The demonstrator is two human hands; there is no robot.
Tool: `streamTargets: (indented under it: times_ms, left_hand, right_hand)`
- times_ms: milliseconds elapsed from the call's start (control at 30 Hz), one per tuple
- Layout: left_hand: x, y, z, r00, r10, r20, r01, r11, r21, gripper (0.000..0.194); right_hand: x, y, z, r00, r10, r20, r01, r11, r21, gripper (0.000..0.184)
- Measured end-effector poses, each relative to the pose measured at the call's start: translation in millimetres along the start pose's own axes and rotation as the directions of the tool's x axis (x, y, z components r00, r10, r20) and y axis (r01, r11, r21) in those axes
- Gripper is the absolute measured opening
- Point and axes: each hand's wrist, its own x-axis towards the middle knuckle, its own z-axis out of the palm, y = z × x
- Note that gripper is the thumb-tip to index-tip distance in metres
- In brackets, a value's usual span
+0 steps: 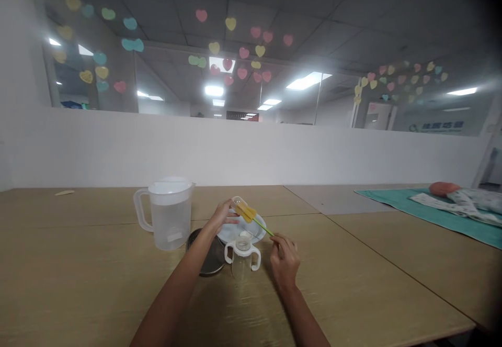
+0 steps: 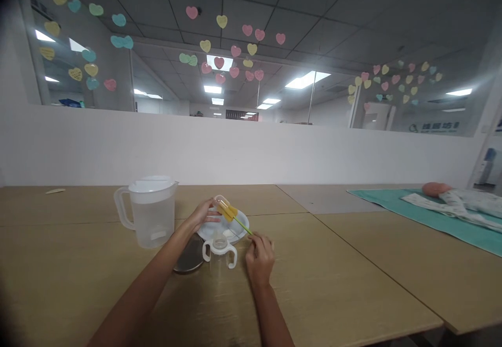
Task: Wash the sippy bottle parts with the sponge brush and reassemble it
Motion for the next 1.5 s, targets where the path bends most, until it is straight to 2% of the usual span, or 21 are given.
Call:
streamTargets:
  times_ms: [233, 367, 500, 600, 733, 800, 833, 933, 1000, 1133, 1233, 1367, 1500]
  left_hand:
    - [-6, 5, 3.5, 0.997, 0.010, 0.076, -0.014, 0.999, 0.050, 0.032]
    - [-14, 21, 3.2, 0.986, 0.044, 0.161, -0.059, 0.994, 0.093, 0.036]
    - [-28, 45, 3.2, 0.943, 0.115, 0.312, -0.198, 0.948, 0.248, 0.052]
    - [-39, 61, 1.6, 0.920, 0.179, 0.348, -0.312, 0.872, 0.377, 0.051]
    - [-48, 76, -13.7, 0.938, 0.246, 0.243, -0.341, 0.772, 0.537, 0.051]
    - [-50, 79, -27.6, 0.946, 0.264, 0.188, -0.321, 0.677, 0.662, 0.049]
    - [-49, 79, -35.0, 0.953, 0.247, 0.174, -0.290, 0.586, 0.757, 0.047]
    - [-43, 72, -54.3, 0.988, 0.106, 0.110, -0.130, 0.206, 0.970, 0.042]
    - [-36, 62, -61.2, 0.999, 0.030, 0.030, -0.032, 0.055, 0.998, 0.042]
    - [-23, 35, -61.8, 0.991, -0.101, -0.085, 0.081, -0.047, 0.996, 0.031]
    - [-21, 18, -59.1, 0.977, -0.170, -0.130, 0.114, -0.101, 0.988, 0.018]
    - [-22, 15, -54.6, 0.982, -0.135, -0.135, 0.123, -0.095, 0.988, 0.022]
    - [-21, 21, -36.7, 0.999, -0.018, -0.048, 0.047, -0.008, 0.999, 0.021]
  right_hand:
    - [0, -4, 1, 1.000, -0.011, -0.008, 0.011, 0.999, 0.051, 0.020]
    - [-3, -5, 0, 0.998, 0.002, 0.062, -0.002, 1.000, 0.003, 0.024]
    - [-7, -9, -2, 0.974, -0.117, 0.193, 0.130, 0.990, -0.052, 0.030]
    - [-8, -11, -4, 0.964, -0.174, 0.202, 0.196, 0.976, -0.096, 0.033]
    - [-7, -12, -5, 0.957, -0.174, 0.231, 0.210, 0.968, -0.141, 0.032]
    - [-6, -12, -5, 0.950, -0.157, 0.270, 0.203, 0.967, -0.153, 0.030]
    - [-6, -11, -4, 0.949, -0.144, 0.281, 0.194, 0.968, -0.160, 0.029]
    - [-8, -7, -3, 0.959, -0.093, 0.267, 0.148, 0.969, -0.196, 0.028]
    - [-9, -4, -3, 0.969, -0.062, 0.241, 0.117, 0.968, -0.220, 0.027]
    - [-11, -1, -2, 0.971, -0.037, 0.236, 0.093, 0.969, -0.229, 0.027]
    - [-11, -2, -2, 0.965, -0.037, 0.261, 0.096, 0.972, -0.215, 0.027]
    - [-10, -2, -2, 0.961, -0.044, 0.273, 0.103, 0.973, -0.205, 0.027]
    - [-10, -1, -2, 0.967, -0.043, 0.250, 0.101, 0.969, -0.224, 0.027]
